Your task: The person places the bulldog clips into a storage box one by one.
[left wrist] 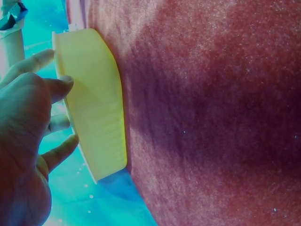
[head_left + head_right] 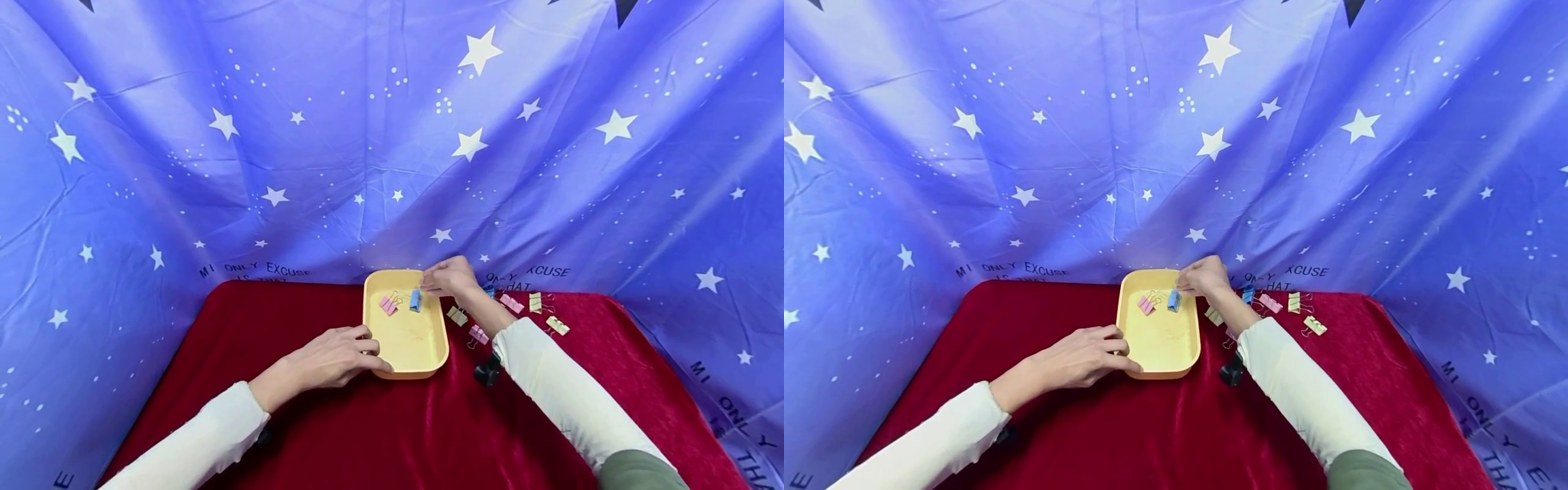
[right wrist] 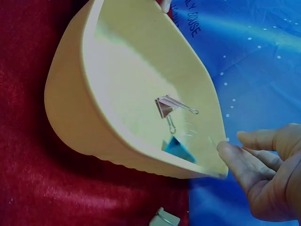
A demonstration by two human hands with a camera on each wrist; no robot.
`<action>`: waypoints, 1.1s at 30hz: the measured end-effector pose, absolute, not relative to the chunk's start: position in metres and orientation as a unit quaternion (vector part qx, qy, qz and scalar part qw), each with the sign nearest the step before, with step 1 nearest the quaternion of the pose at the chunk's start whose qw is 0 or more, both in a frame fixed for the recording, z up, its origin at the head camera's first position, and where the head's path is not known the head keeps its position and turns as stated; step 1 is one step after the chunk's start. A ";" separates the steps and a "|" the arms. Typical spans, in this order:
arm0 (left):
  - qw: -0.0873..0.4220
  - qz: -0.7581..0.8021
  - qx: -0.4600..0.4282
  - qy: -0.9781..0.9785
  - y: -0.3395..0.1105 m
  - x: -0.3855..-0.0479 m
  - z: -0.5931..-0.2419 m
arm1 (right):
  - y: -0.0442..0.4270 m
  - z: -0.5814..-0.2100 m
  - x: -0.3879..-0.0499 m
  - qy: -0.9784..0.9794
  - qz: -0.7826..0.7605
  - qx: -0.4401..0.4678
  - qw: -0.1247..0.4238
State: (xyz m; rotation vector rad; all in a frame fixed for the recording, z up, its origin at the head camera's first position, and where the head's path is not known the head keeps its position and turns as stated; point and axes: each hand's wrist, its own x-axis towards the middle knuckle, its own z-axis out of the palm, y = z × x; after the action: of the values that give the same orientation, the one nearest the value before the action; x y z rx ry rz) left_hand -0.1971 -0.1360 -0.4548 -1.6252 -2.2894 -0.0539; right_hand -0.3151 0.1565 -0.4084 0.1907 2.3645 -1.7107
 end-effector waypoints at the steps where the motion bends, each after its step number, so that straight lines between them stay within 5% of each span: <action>1: 0.165 -0.019 -0.570 -0.805 -0.136 -0.197 -0.455 | 0.159 -0.407 -0.314 0.803 -0.582 0.066 0.109; 15: 0.141 -0.032 -0.572 -0.808 -0.135 -0.197 -0.451 | 0.209 -0.395 -0.305 0.794 -0.593 0.081 0.108; 33: 0.157 -0.032 -0.574 -0.803 -0.135 -0.197 -0.452 | 0.244 -0.422 -0.297 0.870 -0.485 0.045 0.078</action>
State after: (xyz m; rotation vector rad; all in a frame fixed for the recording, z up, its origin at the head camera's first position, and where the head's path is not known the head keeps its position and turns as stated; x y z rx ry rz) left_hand -0.1969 -0.1351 -0.4520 -1.6435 -2.2977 -0.0914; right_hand -0.2967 0.2444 -0.4217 0.1349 2.6049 -1.4522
